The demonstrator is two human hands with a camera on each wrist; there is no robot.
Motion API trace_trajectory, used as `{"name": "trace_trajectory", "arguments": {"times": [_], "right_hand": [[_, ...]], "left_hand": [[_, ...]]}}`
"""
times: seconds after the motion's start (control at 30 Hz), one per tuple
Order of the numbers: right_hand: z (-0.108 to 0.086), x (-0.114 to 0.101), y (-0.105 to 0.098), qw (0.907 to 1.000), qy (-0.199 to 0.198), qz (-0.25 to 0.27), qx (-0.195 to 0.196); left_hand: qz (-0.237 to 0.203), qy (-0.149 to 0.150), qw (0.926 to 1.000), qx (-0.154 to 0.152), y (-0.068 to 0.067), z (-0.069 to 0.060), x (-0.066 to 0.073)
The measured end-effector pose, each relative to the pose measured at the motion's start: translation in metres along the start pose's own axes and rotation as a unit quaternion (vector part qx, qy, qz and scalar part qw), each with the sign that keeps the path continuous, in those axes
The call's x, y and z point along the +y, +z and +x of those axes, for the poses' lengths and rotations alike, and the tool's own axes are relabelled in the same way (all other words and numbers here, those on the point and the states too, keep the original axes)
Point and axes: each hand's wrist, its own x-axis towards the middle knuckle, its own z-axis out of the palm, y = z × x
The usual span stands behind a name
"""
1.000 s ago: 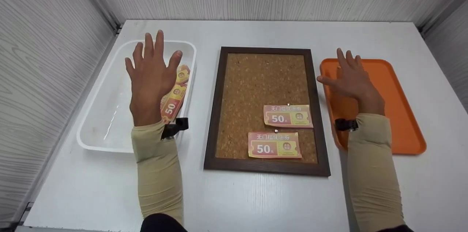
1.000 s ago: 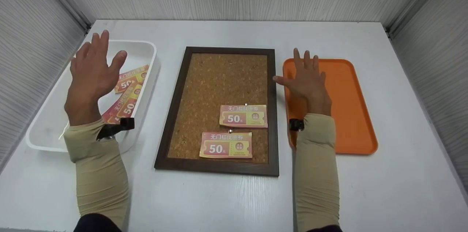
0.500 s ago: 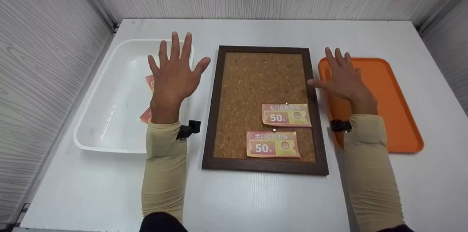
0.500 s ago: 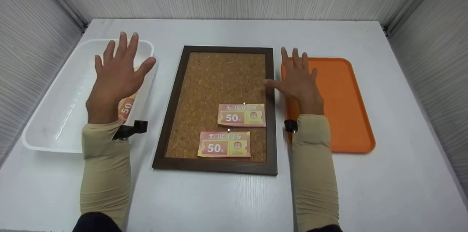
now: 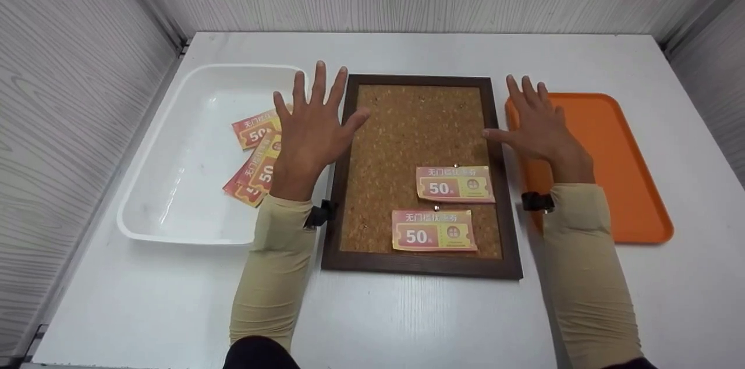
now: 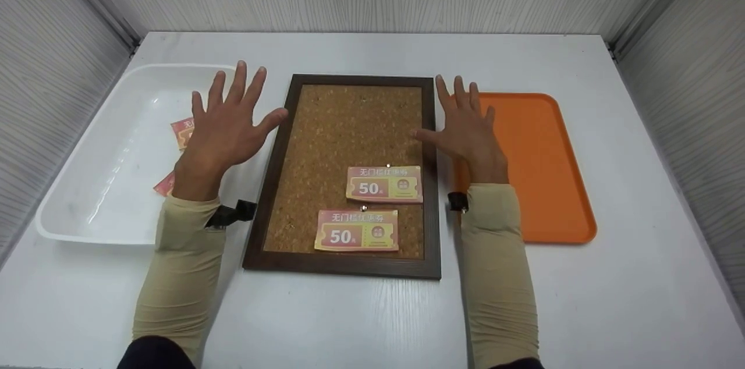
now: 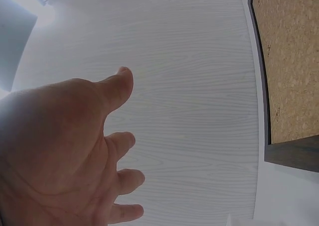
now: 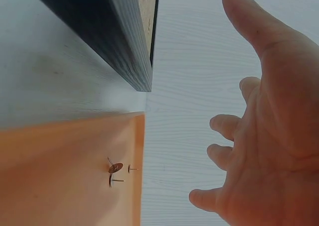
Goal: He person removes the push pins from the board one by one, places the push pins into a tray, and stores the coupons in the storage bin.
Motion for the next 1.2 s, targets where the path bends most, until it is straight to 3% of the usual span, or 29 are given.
{"name": "trace_trajectory", "arguments": {"times": [0.5, 0.77, 1.0, 1.2], "right_hand": [[-0.002, -0.004, -0.001, 0.9996, -0.024, 0.006, -0.014], [-0.006, -0.011, -0.004, 0.9985, -0.042, 0.004, -0.034], [-0.01, -0.02, -0.005, 0.9966, -0.058, 0.004, -0.058], [-0.012, -0.024, -0.002, 0.9964, -0.064, -0.003, -0.055]], "left_hand": [[0.006, 0.018, 0.9997, -0.014, 0.008, 0.001, 0.009], [0.019, 0.044, 0.9987, -0.016, 0.019, 0.003, 0.018], [0.028, 0.048, 0.9979, -0.034, 0.03, 0.005, 0.026], [0.028, 0.051, 0.9974, -0.042, 0.039, 0.007, 0.033]]}}
